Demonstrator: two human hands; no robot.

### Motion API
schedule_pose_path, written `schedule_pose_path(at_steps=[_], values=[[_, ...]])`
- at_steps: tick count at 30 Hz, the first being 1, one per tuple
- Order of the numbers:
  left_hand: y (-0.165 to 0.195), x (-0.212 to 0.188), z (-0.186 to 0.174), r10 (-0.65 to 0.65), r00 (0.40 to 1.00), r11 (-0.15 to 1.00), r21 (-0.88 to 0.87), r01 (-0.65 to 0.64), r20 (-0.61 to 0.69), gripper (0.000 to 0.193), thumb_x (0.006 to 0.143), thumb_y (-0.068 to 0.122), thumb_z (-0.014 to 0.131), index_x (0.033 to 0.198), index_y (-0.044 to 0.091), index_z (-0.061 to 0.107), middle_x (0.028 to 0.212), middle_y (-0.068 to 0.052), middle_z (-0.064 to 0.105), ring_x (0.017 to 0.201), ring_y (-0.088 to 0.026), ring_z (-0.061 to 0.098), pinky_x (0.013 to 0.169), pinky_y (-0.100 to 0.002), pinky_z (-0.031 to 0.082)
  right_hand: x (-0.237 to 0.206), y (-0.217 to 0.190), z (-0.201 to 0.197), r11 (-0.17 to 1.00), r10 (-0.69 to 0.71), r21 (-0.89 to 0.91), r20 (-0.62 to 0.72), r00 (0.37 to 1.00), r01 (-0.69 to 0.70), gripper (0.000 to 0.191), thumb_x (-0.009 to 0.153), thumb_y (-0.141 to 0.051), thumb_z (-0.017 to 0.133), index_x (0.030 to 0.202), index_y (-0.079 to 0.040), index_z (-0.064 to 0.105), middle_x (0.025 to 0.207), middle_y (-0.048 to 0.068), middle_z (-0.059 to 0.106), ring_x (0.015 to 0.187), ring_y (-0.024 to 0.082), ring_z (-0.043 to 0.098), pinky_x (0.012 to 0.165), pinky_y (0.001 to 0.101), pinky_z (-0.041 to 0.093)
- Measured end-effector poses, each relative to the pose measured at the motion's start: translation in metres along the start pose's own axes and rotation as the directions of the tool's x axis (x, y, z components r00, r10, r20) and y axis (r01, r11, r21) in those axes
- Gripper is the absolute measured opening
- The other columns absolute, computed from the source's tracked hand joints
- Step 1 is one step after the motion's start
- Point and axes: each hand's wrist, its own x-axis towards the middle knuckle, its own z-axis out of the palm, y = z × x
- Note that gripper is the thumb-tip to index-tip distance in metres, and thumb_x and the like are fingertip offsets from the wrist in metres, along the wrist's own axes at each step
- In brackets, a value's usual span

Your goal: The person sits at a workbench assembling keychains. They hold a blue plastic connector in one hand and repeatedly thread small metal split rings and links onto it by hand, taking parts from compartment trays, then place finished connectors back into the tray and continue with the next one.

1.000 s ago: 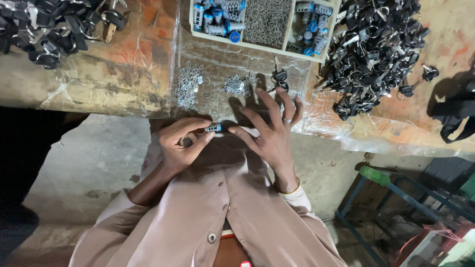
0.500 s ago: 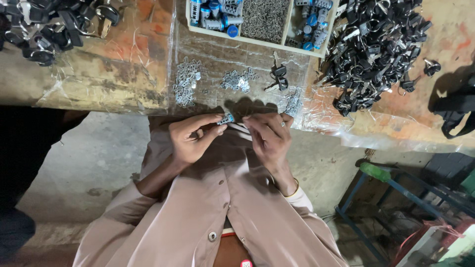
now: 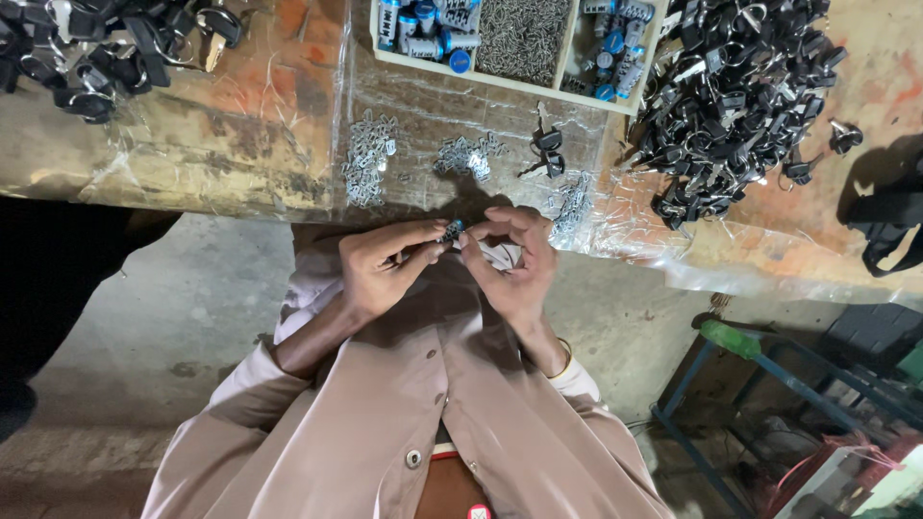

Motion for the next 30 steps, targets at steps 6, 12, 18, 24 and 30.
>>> schedule_pose_path(at_steps=[6,12,18,24,30], values=[[0.003,0.0,0.0,0.047,0.999,0.989,0.142,-0.049,0.017,0.026,0.085,-0.003,0.083,0.11,0.0,0.076,0.114,-0.014,0.077,0.091,-0.018,0.078,0.072,-0.026,0.063,0.0,-0.01,-0.013,0.765,-0.309,-0.532,0.192,0.932,0.363,0.022,0.084,-0.012,0.088,0.104,-0.011,0.079,0.094,0.0,0.071,0.083,0.016,0.065,0.089,0.0351,0.04],[0.0,0.0,0.001,0.008,1.0,0.998,-0.062,-0.008,0.001,0.026,0.091,-0.004,0.08,0.115,0.001,0.073,0.117,-0.011,0.076,0.096,-0.013,0.077,0.075,-0.025,0.064,0.003,-0.006,-0.049,0.701,-0.321,-0.666,0.026,0.947,0.256,0.033,0.091,-0.025,0.083,0.121,-0.014,0.077,0.128,0.007,0.061,0.123,0.024,0.053,0.105,0.0406,0.036],[-0.004,-0.001,0.001,-0.039,0.999,0.999,0.021,0.04,-0.023,0.026,0.086,-0.001,0.087,0.109,0.001,0.077,0.109,-0.01,0.079,0.07,-0.004,0.064,0.055,-0.02,0.047,-0.004,0.014,-0.06,0.506,-0.508,-0.749,0.142,0.849,0.427,0.038,0.083,-0.032,0.09,0.116,-0.017,0.076,0.139,0.005,0.057,0.133,0.031,0.039,0.109,0.0474,0.029],[-0.005,-0.002,0.003,-0.003,0.999,0.999,-0.042,0.002,-0.043,0.026,0.089,-0.001,0.085,0.113,0.001,0.074,0.114,-0.01,0.077,0.087,-0.007,0.072,0.064,-0.02,0.056,-0.011,0.018,-0.051,0.638,-0.5,-0.535,0.258,0.827,0.553,0.026,0.083,-0.006,0.086,0.106,-0.015,0.076,0.11,-0.002,0.072,0.108,0.021,0.061,0.1,0.0419,0.034],[-0.003,-0.002,0.004,-0.032,0.999,0.999,0.038,0.033,-0.029,0.029,0.085,0.0,0.086,0.111,0.001,0.075,0.111,-0.011,0.078,0.084,-0.009,0.073,0.062,-0.021,0.055,-0.001,0.0,-0.016,0.78,-0.442,-0.401,0.192,0.876,0.481,0.024,0.088,-0.001,0.082,0.109,-0.01,0.075,0.104,0.003,0.073,0.098,0.022,0.065,0.095,0.0345,0.038]])
